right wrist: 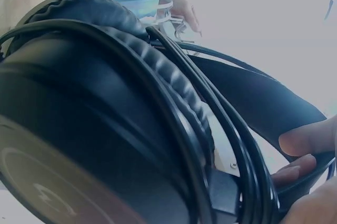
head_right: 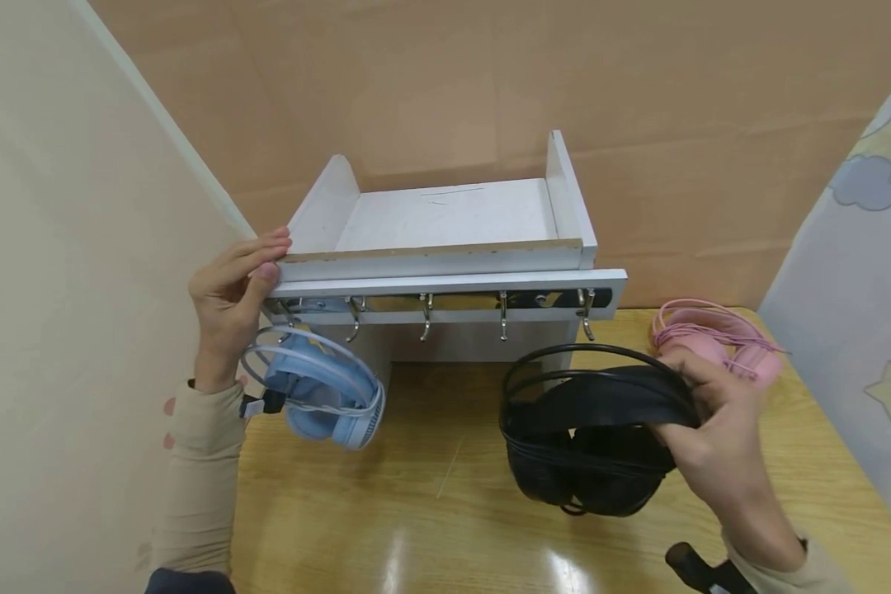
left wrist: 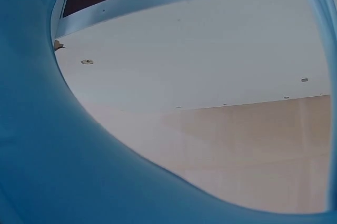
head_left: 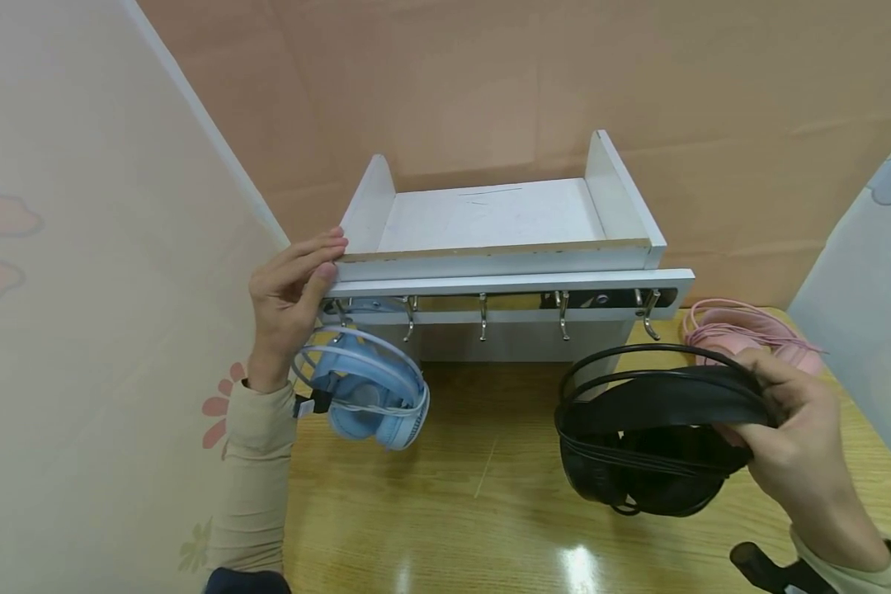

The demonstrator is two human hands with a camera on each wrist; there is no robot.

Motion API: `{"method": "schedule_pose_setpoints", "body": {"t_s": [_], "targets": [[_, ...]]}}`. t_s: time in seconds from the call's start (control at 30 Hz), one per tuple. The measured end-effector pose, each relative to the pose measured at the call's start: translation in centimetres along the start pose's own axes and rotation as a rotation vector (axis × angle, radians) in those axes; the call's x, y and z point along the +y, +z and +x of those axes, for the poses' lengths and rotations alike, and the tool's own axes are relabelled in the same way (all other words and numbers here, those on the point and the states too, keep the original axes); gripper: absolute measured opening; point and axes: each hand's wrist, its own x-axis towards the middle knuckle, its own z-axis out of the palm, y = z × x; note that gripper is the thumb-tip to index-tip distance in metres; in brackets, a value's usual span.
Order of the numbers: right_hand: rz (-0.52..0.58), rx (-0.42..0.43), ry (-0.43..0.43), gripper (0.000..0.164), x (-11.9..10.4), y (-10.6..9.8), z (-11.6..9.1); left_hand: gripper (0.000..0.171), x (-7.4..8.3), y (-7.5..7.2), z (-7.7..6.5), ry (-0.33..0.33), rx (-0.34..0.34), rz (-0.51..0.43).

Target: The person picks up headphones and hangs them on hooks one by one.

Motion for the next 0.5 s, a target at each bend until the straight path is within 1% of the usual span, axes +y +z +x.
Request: {"method": "schedule_pose_setpoints", "body": {"t_s": [0.33, 0.43, 0.5], "targets": [[0.041, 0.005, -0.005, 0.042, 0.2, 1.1, 0.1, 0.026, 0.2, 0.1, 0.2, -0.001, 0.003, -0.005], [0.019, 0.015, -0.009, 0.043, 0.2, 1.4, 0.1, 0.026, 0.2, 0.1, 0.1, 0.000, 0.003, -0.006], [-0.049, 0.023, -0.002, 0.043, 0.0, 1.7, 0.2, 0.027, 0.2, 0.1, 0.1, 0.001, 0.003, -0.003]]}}
